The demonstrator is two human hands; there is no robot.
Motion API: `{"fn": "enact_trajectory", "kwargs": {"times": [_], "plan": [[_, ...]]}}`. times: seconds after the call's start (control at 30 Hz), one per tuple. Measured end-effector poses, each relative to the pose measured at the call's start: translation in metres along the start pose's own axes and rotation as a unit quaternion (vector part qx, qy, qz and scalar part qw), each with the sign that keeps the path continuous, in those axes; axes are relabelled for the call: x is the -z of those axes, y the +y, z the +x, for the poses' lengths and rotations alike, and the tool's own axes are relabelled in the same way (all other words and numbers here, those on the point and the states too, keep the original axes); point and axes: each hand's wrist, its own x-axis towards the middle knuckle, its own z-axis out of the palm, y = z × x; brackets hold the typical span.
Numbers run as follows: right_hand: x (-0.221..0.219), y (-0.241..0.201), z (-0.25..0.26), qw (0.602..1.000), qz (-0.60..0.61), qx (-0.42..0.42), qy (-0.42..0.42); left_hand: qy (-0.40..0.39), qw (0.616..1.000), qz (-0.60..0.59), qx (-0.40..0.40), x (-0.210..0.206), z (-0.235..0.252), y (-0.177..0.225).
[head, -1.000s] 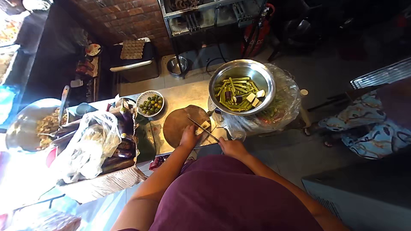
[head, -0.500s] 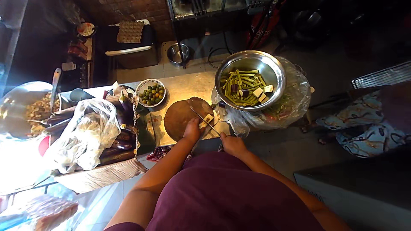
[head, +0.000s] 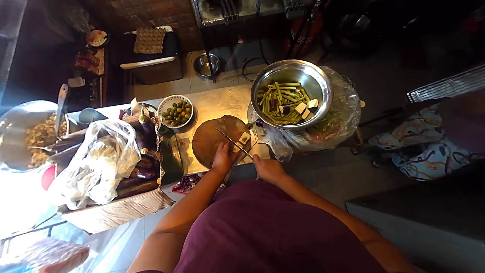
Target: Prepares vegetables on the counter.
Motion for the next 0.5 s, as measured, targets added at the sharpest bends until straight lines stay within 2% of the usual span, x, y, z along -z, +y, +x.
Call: {"fn": "enact_trajectory", "kwargs": {"times": [0.3, 0.5], "plan": [[-0.003, -0.005, 0.007, 1.0, -0.005, -0.019, -0.023, -0.015, 1.0, 0.009, -0.005, -0.005, 0.009, 0.004], [-0.01, -0.006, 0.028, 0.997, 0.064, 0.0, -0.048, -0.003, 1.0, 0.006, -0.004, -0.005, 0.007, 0.003]]}}
